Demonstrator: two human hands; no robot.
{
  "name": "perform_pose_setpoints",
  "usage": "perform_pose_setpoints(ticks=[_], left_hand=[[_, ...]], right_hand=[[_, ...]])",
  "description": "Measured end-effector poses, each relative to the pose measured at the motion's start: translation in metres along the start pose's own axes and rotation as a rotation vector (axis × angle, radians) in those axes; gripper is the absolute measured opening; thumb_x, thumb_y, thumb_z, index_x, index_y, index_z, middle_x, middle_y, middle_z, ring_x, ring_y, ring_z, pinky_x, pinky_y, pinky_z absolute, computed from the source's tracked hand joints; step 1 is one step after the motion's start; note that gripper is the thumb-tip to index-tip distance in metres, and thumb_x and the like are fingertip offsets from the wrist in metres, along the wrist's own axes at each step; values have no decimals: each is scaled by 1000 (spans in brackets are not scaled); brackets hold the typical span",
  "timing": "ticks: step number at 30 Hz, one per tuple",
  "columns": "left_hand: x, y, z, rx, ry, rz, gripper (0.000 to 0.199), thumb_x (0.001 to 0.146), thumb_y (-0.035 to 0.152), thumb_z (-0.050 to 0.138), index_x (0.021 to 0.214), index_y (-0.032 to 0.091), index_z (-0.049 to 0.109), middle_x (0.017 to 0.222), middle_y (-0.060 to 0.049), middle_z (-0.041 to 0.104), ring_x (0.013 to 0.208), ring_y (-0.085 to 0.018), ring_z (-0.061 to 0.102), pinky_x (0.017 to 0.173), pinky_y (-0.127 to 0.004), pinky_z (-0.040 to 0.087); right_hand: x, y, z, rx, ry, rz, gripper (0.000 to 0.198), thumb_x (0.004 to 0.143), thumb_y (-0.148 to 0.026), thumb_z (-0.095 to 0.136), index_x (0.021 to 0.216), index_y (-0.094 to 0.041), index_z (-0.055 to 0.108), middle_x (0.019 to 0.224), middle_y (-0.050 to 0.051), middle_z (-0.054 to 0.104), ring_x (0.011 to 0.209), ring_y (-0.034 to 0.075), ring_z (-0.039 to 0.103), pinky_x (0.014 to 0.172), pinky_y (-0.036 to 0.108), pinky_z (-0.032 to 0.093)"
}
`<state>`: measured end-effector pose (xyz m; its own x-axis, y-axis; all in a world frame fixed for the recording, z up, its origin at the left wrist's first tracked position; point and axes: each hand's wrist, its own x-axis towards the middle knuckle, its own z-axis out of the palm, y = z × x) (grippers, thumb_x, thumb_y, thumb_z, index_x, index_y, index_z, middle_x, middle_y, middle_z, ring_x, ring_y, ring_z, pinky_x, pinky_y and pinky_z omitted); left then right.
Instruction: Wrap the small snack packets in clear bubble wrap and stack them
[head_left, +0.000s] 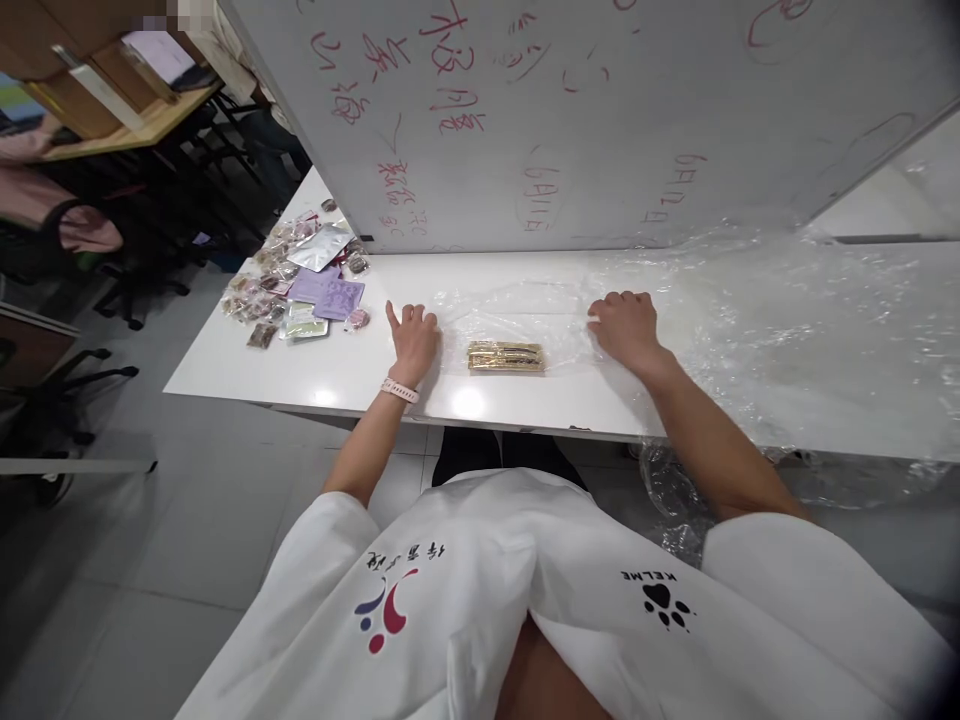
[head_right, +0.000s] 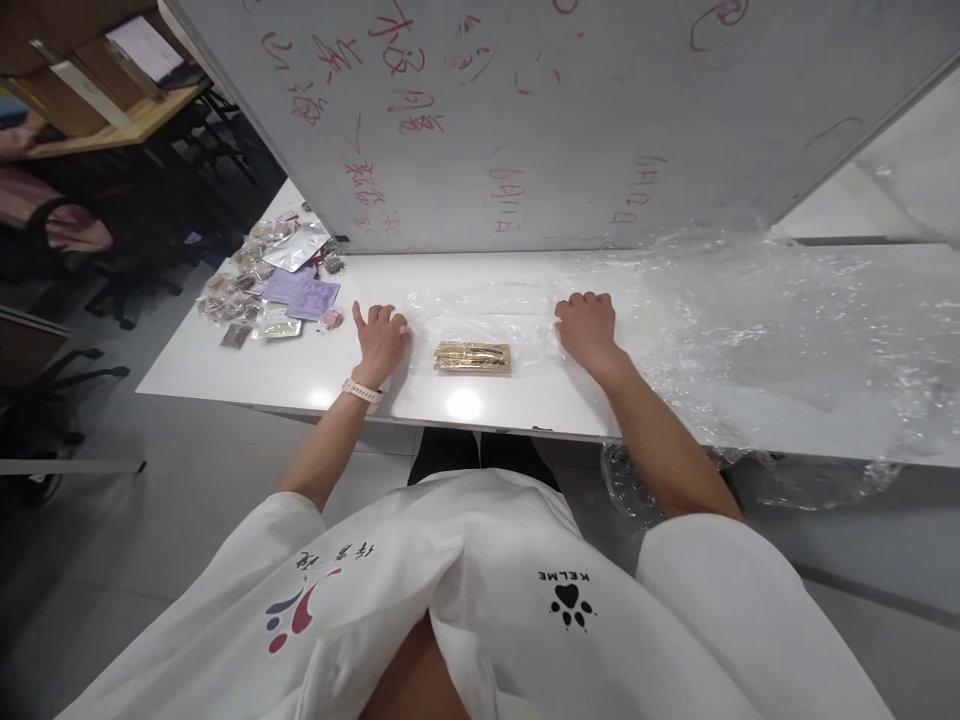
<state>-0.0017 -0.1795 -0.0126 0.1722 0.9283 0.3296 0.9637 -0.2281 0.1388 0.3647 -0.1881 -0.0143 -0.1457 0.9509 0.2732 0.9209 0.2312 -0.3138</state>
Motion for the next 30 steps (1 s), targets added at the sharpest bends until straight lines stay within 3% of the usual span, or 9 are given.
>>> perform_pose_setpoints(ticks=[4,9,12,16,19,22,24,26,30], left_hand=[[-25,28,7,-122,111,59,30,92,16,50,120,23,59,142,-12,56,140,-30,41,117,-63,25],[-49,50,13,-338,-330,543,50,93,34,60,139,24,47,151,-13,49,145,-27,39,118,-53,33],[-35,45,21,-349,-350,424,52,93,35,60,141,22,45,149,-15,50,141,-29,44,113,-52,38],[-16,34,14,-292,-378,262,32,98,28,47,127,20,57,123,-13,68,112,-25,63,90,-39,50],[-17,32,1,-319,-441,179,27,100,37,45,111,20,62,95,-8,72,84,-22,67,69,-31,46],[-22,35,-7,-433,-565,81,26,97,45,50,101,21,62,78,-3,69,71,-20,64,60,-28,40],[-25,41,-8,-397,-598,0,27,95,46,55,106,22,60,76,-2,68,71,-21,63,60,-28,40],[-28,50,-8,-249,-495,-38,30,93,43,59,113,20,58,85,-6,70,81,-24,65,65,-31,43],[-43,65,-8,-131,-260,245,28,91,27,62,117,19,55,126,-14,64,115,-29,58,91,-41,46]], right_hand=[[-20,-33,11,64,124,-106,33,101,-33,42,116,-21,68,122,15,64,121,35,51,104,57,34],[-43,-59,37,274,-246,-436,51,96,-50,52,143,-29,53,145,9,55,129,31,51,102,50,44],[-37,-55,53,269,-275,-400,55,97,-46,52,149,-32,45,152,7,49,134,32,48,105,51,42],[-27,-48,54,252,-206,-280,39,99,-29,41,134,-26,59,129,9,67,117,30,60,96,48,45],[-30,-48,45,284,-257,-178,34,101,-38,40,116,-24,67,102,8,74,93,28,67,84,42,48],[-37,-49,37,375,-391,-55,37,98,-50,46,120,-26,64,93,4,75,78,24,67,69,35,48],[-40,-53,33,332,-391,32,42,95,-52,52,127,-26,61,93,5,75,77,25,67,67,34,47],[-42,-61,30,184,-246,51,45,93,-51,57,129,-23,61,97,10,74,84,30,67,73,40,47],[-52,-78,26,66,-34,-241,36,98,-42,52,125,-22,64,123,14,67,110,34,60,93,49,43]])
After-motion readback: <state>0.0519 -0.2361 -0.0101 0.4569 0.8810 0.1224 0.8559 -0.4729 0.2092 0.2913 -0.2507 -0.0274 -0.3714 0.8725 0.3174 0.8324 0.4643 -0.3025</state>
